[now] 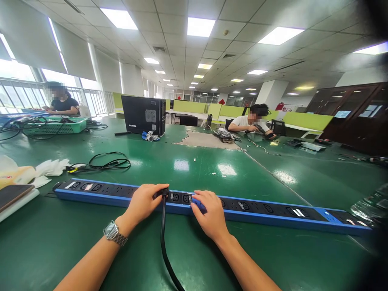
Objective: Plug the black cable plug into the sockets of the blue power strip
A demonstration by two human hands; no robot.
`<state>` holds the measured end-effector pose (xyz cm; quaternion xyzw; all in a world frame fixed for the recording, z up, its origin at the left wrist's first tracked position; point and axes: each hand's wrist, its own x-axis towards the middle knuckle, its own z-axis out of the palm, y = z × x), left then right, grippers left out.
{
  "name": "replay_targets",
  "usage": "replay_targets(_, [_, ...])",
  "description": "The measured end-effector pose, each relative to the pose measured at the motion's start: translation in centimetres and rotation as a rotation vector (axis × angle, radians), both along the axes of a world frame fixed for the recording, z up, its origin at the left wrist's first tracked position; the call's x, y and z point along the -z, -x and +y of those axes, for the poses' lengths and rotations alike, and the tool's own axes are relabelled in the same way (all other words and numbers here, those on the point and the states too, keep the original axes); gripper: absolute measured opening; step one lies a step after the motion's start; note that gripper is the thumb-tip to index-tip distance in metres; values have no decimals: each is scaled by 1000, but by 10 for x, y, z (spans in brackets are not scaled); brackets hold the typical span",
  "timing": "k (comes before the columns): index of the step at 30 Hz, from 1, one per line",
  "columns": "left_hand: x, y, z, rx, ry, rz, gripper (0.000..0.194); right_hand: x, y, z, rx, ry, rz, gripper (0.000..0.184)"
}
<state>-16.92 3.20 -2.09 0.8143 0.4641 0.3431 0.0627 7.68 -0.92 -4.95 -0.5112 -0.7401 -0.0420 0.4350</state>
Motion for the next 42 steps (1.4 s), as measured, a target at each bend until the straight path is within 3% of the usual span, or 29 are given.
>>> replay_targets(7, [2,7,2,113,-52,75,36,-11,20,-1,-85,1,-33,22])
replay_targets(12, [14,17,-2,70,-32,43,70,-20,67,14,-162,61,-135,44])
replay_targets(15, [18,18,-2,72,-35,69,76,-25,88,23,-182,52,-149,31])
replay_targets(17, [20,18,-1,58,-21,74,76,-31,89,26,-129,-16,-40,26])
replay_targets(19, [20,18,0,54,-6,75,79,-38,74,26,-48,-106,99,26])
replay_targets(22, [20,19,0,50,12,74,81,-38,24,22,44,-165,175,28])
replay_targets(27, [17,17,-3,39,13,63,76,-3,-82,3,203,-54,195,37])
replay_targets(30, [15,16,-4,33,7,56,72,13,-122,-8,245,14,123,40])
replay_targets(35, [14,16,-4,38,8,60,68,3,-146,-12,197,50,19,40])
replay_targets(42, [14,16,-4,22,6,68,67,-20,-144,-13,22,143,-125,32])
